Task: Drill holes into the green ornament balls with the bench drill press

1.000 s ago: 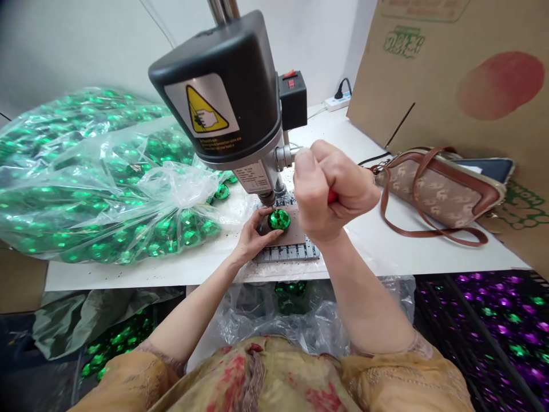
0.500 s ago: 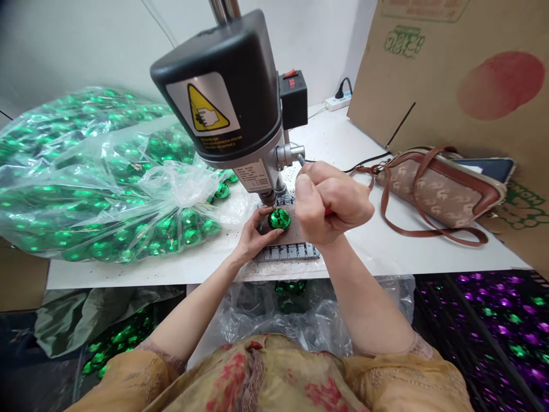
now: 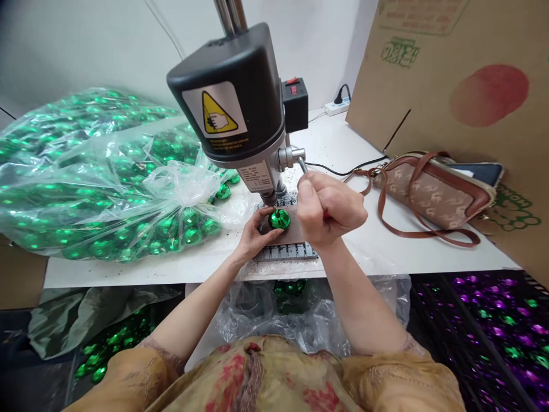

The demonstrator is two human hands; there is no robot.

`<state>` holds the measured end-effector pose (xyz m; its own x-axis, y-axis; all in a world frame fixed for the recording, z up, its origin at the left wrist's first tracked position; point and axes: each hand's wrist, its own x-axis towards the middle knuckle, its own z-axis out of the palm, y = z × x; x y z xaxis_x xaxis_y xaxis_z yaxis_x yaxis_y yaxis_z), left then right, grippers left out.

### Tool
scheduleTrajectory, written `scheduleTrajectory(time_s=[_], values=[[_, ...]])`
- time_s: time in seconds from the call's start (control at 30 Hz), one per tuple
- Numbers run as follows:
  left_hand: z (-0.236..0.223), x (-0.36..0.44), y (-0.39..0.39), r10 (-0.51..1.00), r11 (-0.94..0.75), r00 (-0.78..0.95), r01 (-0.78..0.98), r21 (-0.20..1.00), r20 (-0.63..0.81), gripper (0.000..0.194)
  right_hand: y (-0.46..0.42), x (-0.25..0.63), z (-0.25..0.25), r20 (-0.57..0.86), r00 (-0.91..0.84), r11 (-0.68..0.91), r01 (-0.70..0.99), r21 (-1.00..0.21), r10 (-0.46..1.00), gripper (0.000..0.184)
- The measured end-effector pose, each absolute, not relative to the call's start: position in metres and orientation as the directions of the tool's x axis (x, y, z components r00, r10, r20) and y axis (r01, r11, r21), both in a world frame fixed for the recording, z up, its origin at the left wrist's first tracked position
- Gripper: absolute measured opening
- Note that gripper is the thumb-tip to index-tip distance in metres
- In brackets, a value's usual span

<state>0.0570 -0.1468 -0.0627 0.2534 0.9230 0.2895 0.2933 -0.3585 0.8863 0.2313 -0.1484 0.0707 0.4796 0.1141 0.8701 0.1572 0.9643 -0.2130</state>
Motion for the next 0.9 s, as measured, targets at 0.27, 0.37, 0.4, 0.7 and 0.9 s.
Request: scheduleTrajectory(time_s=[0.27,0.37,0.4,0.7,0.9], values=[[-0.050,0.070,-0.183,0.860,-0.489,0.110,0.455,0.744,0.498,0.044,-0.150,0.231,0.137,0.757,0.510,0.856,0.074,-0.511,0.408,0.045],[-0.054,0.073,-0.228,0.722,-0.686,0.347,0.463,0.560,0.598,0.041,-0.150,0.231,0.140,0.743,0.507,0.838,0.069,-0.541,0.438,0.046],[-0.058,0.074,-0.244,0.655,-0.754,0.459,0.442,0.486,0.600,0.041,-0.150,0.231,0.139,0.744,0.506,0.838,0.073,-0.540,0.436,0.046],[-0.056,0.028,-0.211,0.578,-0.814,0.585,0.464,0.349,0.570,0.034,-0.151,0.231,0.135,0.749,0.524,0.849,0.087,-0.521,0.406,0.046],[-0.026,-0.024,-0.059,0.927,-0.166,-0.084,0.782,0.600,0.365,0.031,-0.148,0.229,0.134,0.752,0.552,0.871,0.090,-0.483,0.360,0.046]])
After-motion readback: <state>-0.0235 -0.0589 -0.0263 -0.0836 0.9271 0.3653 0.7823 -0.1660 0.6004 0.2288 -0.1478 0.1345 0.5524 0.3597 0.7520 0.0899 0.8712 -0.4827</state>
